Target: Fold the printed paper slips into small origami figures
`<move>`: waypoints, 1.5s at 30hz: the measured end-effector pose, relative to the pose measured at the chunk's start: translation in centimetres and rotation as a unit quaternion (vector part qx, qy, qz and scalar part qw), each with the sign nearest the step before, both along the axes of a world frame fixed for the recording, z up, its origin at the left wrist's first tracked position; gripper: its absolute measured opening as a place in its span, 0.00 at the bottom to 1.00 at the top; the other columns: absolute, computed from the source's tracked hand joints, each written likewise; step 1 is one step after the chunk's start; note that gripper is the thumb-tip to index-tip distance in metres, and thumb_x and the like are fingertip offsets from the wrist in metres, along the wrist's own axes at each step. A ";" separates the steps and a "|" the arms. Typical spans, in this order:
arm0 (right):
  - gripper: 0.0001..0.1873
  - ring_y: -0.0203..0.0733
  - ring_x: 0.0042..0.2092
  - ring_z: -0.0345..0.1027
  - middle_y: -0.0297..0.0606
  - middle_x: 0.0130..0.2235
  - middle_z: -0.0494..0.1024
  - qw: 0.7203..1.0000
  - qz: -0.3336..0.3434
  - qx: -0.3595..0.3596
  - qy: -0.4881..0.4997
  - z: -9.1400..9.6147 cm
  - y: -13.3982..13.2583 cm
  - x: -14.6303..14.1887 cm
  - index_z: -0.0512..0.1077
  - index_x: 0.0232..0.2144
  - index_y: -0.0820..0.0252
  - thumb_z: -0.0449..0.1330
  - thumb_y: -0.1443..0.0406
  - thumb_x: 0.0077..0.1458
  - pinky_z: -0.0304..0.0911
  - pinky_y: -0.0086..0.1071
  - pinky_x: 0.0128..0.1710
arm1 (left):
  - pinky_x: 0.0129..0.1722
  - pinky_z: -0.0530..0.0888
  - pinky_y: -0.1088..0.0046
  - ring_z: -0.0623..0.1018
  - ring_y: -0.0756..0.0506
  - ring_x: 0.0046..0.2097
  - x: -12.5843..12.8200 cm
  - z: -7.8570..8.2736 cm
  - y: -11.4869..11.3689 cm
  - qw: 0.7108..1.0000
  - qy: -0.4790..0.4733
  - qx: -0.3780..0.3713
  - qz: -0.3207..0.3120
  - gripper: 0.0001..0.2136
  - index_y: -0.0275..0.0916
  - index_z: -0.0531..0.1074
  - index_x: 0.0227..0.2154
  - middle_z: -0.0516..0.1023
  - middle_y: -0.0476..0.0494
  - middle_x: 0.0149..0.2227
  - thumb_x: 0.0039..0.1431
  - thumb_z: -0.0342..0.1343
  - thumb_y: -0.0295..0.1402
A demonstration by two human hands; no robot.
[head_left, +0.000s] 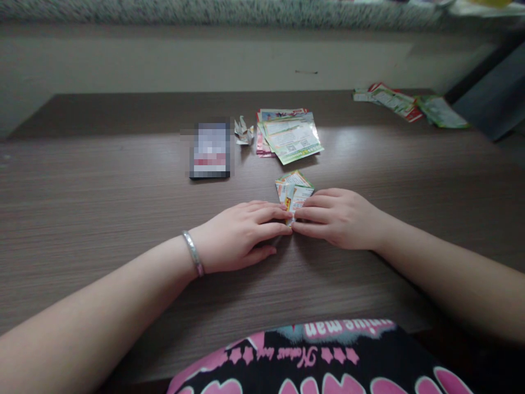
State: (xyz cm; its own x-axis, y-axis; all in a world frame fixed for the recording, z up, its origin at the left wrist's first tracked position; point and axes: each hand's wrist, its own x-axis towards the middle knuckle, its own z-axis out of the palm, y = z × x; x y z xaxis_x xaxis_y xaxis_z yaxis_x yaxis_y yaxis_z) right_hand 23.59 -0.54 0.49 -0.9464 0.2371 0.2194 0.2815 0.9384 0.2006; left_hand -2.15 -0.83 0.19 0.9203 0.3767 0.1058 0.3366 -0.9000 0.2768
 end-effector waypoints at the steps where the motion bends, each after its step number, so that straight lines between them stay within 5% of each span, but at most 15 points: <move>1: 0.13 0.39 0.43 0.68 0.36 0.47 0.77 1.000 -0.006 -0.001 -0.004 0.0 0.0 0.0 0.72 0.46 0.56 0.50 0.66 0.65 0.60 0.34 0.40 | 0.61 0.66 0.57 0.68 0.40 0.60 0.0 0.0 0.0 1.000 -0.001 -0.001 0.000 0.17 0.41 0.68 0.53 0.67 0.40 0.60 0.61 0.52 0.32; 20: 0.15 0.39 0.42 0.68 0.36 0.50 0.76 0.998 -0.051 0.019 -0.002 -0.4 0.5 1.2 0.72 0.48 0.52 0.50 0.66 0.64 0.57 0.32 0.35 | 0.60 0.66 0.57 0.68 0.40 0.59 -0.1 -0.1 -0.1 1.000 -0.005 -0.014 -0.002 0.13 0.42 0.71 0.49 0.68 0.40 0.58 0.63 0.49 0.31; 45: 0.14 0.47 0.42 0.69 0.37 0.45 0.79 0.961 -0.275 -0.022 0.019 -0.3 1.7 2.7 0.75 0.41 0.56 0.53 0.68 0.55 0.62 0.38 0.37 | 0.59 0.66 0.58 0.68 0.41 0.60 -0.1 0.1 -0.1 1.000 -0.013 -0.002 -0.017 0.13 0.42 0.71 0.49 0.68 0.39 0.58 0.63 0.50 0.32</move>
State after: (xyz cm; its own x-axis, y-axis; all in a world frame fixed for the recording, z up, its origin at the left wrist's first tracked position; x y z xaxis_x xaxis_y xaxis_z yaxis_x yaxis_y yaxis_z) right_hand 26.32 1.11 0.16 -0.6673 0.7084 0.2300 0.7432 0.6536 0.1431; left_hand -2.21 -0.89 0.26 0.9296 0.3452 0.1293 0.2978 -0.9101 0.2882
